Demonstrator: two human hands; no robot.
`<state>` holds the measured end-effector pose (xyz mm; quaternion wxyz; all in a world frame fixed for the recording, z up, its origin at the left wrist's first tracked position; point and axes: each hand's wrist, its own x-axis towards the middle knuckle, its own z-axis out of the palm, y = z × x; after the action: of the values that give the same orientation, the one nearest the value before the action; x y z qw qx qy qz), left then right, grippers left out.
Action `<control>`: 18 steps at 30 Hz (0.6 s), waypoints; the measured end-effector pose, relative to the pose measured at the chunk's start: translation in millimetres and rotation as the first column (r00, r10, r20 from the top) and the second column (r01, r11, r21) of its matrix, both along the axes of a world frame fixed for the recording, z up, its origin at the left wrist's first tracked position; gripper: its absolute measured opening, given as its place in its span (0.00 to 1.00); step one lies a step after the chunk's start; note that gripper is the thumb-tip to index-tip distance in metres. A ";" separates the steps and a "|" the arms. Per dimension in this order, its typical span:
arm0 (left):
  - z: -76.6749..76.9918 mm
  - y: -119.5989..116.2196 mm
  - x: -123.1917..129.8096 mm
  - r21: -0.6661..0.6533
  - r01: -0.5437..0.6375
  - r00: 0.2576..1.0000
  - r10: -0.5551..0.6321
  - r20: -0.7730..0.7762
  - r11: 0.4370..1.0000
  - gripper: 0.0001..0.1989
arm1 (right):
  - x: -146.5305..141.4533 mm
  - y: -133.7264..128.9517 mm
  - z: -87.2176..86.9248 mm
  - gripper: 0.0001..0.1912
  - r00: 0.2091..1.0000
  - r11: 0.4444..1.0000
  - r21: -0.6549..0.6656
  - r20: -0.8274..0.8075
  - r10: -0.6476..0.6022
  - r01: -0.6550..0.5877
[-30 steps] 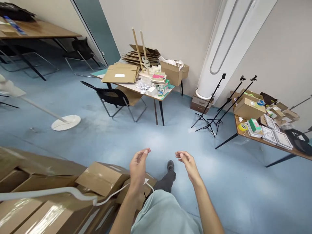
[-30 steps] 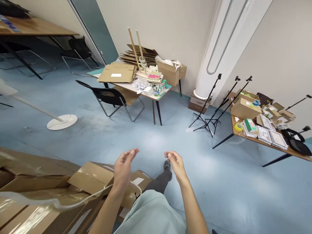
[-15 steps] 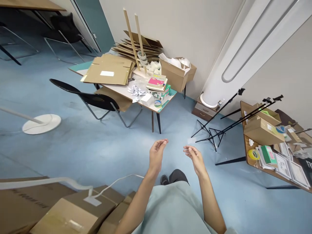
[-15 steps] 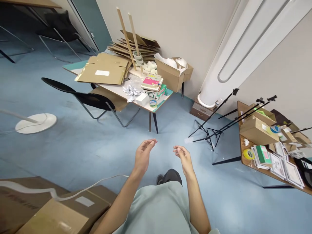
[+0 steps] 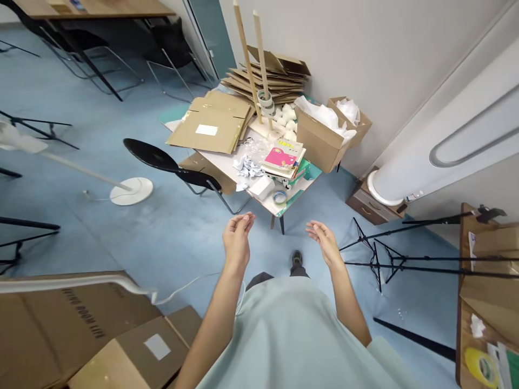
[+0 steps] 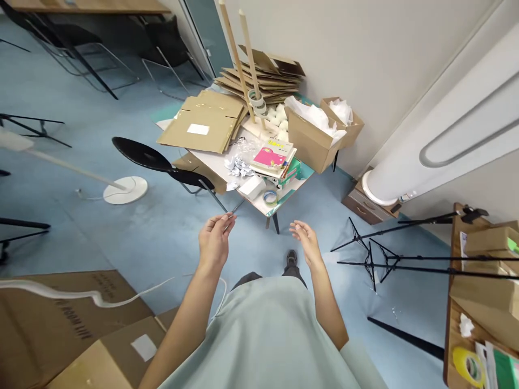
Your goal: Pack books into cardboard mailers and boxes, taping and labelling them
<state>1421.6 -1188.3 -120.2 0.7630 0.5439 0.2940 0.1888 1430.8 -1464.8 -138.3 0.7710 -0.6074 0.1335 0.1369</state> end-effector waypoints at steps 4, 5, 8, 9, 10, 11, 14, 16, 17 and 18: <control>-6.6 2.0 52.9 0.015 0.014 0.999 -0.013 -0.033 1.000 0.21 | 97.2 24.3 -6.7 0.28 0.997 0.997 0.003 -0.002 0.076 -0.076; -12.1 5.1 64.2 0.006 0.025 0.998 -0.024 -0.051 1.000 0.21 | 118.3 31.6 -11.0 0.28 0.997 0.997 -0.002 -0.003 0.081 -0.081; -35.5 24.4 104.2 -0.033 0.062 0.992 -0.066 -0.105 0.997 0.23 | 172.6 55.4 -27.4 0.27 0.996 0.995 -0.043 0.000 0.085 -0.085; -44.4 33.5 121.3 -0.045 0.074 0.990 -0.079 -0.119 0.996 0.23 | 188.3 63.6 -33.2 0.27 0.997 0.995 -0.064 0.002 0.078 -0.077; -53.3 43.1 140.8 -0.051 0.090 0.986 -0.096 -0.134 0.995 0.24 | 203.0 71.6 -38.7 0.27 0.998 0.994 -0.089 0.003 0.063 -0.063; -61.9 52.7 162.3 -0.048 0.111 0.980 -0.117 -0.160 0.993 0.25 | 217.3 79.5 -43.6 0.27 0.999 0.992 -0.117 0.002 0.041 -0.040; -83.1 76.2 232.4 -0.028 0.181 0.943 -0.182 -0.278 0.983 0.25 | 258.5 102.7 -53.2 0.28 0.998 0.975 -0.211 -0.004 -0.069 0.066; -92.9 85.4 275.3 -0.031 0.218 0.917 -0.216 -0.335 0.975 0.26 | 285.6 118.2 -55.5 0.29 0.987 0.948 -0.280 -0.014 -0.159 0.148; -96.8 88.3 293.4 -0.039 0.232 0.910 -0.231 -0.344 0.972 0.26 | 298.7 126.1 -56.1 0.29 0.979 0.930 -0.317 -0.023 -0.204 0.187; -100.4 90.4 308.9 -0.049 0.246 0.906 -0.248 -0.344 0.968 0.25 | 311.2 133.9 -56.7 0.30 0.969 0.910 -0.352 -0.032 -0.244 0.218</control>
<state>1730.5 -1097.9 -220.7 0.7180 0.5998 0.3531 -0.0087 1742.0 -1330.9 -194.9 0.6574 -0.7077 0.2555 0.0420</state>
